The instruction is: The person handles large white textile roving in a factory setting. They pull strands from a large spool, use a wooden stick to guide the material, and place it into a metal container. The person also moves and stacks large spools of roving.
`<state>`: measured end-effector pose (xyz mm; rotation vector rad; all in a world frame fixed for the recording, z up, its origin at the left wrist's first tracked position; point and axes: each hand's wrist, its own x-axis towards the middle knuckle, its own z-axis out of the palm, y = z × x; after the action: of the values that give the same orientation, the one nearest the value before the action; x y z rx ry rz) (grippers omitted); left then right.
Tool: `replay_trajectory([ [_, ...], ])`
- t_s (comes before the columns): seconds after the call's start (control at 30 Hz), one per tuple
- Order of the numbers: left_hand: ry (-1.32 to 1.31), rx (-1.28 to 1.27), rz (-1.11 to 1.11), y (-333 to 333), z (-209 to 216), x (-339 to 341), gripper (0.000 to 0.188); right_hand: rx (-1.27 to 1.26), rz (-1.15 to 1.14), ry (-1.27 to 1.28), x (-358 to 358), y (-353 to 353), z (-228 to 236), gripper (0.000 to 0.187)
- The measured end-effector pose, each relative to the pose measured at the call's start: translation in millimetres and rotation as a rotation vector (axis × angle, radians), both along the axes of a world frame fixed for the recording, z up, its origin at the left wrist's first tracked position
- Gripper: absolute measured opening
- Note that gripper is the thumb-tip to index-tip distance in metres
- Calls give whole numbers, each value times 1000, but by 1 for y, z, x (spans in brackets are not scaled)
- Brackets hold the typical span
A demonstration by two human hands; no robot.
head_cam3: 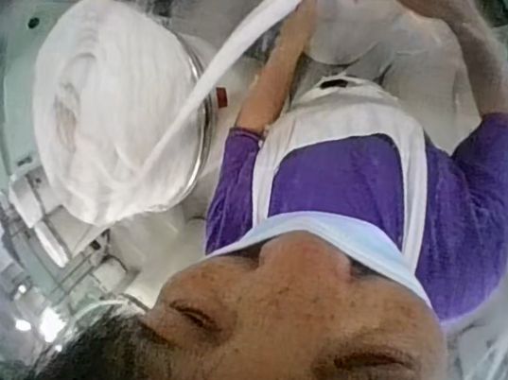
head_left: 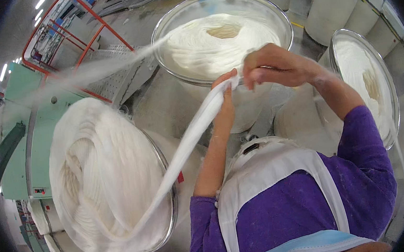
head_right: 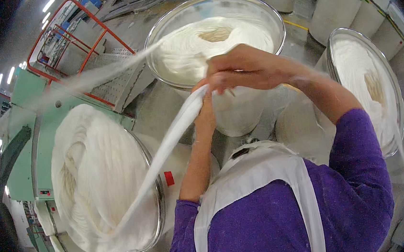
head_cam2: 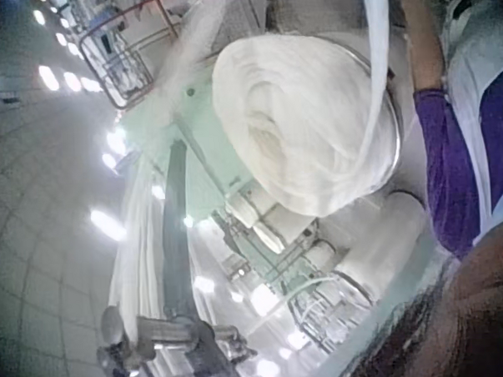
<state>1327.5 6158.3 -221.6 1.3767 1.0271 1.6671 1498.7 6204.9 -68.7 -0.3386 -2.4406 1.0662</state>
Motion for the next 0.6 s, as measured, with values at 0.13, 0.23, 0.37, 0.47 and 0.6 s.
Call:
replay_trajectory([
  [0.13, 187, -316, 167, -2, -5, -1, 31, 237, 137, -279, -54, 21, 8, 34],
  [0.23, 351, -251, 260, 1, -11, -2, 38, 372, 231, -353, -77, 29, 5, 35],
  [0.37, 294, -347, 157, 0, -11, -2, 43, 507, 241, -326, -93, 35, -1, 32],
  [0.47, 245, -272, 96, -1, -6, 2, 45, 586, 234, -293, -101, 33, -2, 27],
  [0.6, -6, -305, 55, 3, -2, 13, 43, 554, 184, -542, -100, 26, 7, 24],
])
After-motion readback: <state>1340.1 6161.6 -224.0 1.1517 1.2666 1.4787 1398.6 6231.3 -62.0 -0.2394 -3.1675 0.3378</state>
